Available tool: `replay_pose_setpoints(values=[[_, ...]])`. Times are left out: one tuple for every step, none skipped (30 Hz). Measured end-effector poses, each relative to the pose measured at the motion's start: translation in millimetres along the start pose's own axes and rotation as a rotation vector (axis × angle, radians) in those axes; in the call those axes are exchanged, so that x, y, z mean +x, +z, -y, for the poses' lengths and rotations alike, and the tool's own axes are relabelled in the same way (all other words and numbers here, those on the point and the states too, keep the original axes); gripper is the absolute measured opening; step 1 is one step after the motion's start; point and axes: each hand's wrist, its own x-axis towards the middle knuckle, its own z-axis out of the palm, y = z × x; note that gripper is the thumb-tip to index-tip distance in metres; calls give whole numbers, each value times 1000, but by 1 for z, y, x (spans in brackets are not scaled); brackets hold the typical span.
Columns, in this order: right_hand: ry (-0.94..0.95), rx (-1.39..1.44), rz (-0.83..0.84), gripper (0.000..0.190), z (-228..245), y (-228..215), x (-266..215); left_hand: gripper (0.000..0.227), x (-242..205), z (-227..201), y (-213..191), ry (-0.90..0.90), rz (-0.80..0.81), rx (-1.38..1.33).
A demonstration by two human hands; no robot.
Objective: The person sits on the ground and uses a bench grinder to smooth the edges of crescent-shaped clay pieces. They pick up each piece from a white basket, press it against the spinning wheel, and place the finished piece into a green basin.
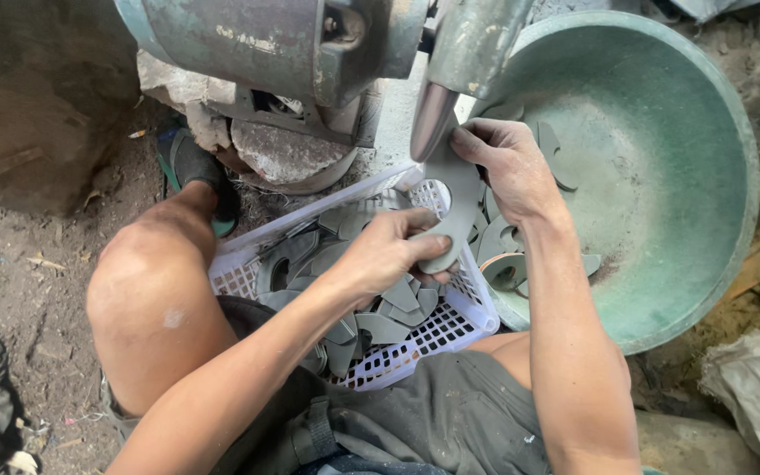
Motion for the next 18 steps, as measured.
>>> replay_pose_setpoints(values=[[-10, 19, -11, 21, -1, 1, 0, 32, -2, -3, -2, -13, -21, 12], [-21, 43, -27, 21, -1, 1, 0, 31, -3, -6, -5, 4, -24, 21], [-33, 65, -37, 20, -2, 2, 2, 31, -3, -8, -8, 22, -31, 30], [-45, 88, -48, 20, -1, 3, 4, 30, -2, -10, -9, 41, -38, 38], [-46, 97, -57, 20, -1, 3, 5, 30, -2, -11, -10, 47, -46, 16], [-47, 106, -66, 20, 0, 4, 6, 29, -1, -12, -10, 53, -54, -5], [-48, 114, -73, 20, 0, 4, 7, 29, 0, -13, -11, 60, -63, -28], [-44, 117, -82, 21, 1, 5, 8, 30, 1, -14, -12, 54, -75, -22], [-39, 121, -91, 21, 2, 5, 9, 30, 2, -15, -12, 48, -87, -17], [-34, 124, -100, 21, 3, 5, 10, 31, 3, -15, -12, 42, -99, -12], [-41, 134, -96, 22, 3, 5, 11, 31, 4, -15, -12, 44, -107, 4], [-48, 145, -93, 22, 3, 4, 11, 32, 6, -15, -13, 46, -115, 20], [-54, 157, -88, 22, 3, 4, 12, 33, 7, -15, -14, 48, -124, 37], [-57, 156, -90, 22, 3, 4, 14, 34, 9, -14, -15, 54, -126, 23], [-60, 154, -93, 22, 3, 4, 15, 35, 11, -14, -16, 61, -127, 9], [-64, 153, -95, 22, 3, 3, 16, 36, 13, -12, -17, 68, -128, -5], [-62, 128, -114, 22, 2, 2, 16, 36, 15, -10, -18, 81, -130, 11], [-59, 103, -133, 21, 1, 1, 15, 35, 16, -7, -19, 95, -132, 26]])
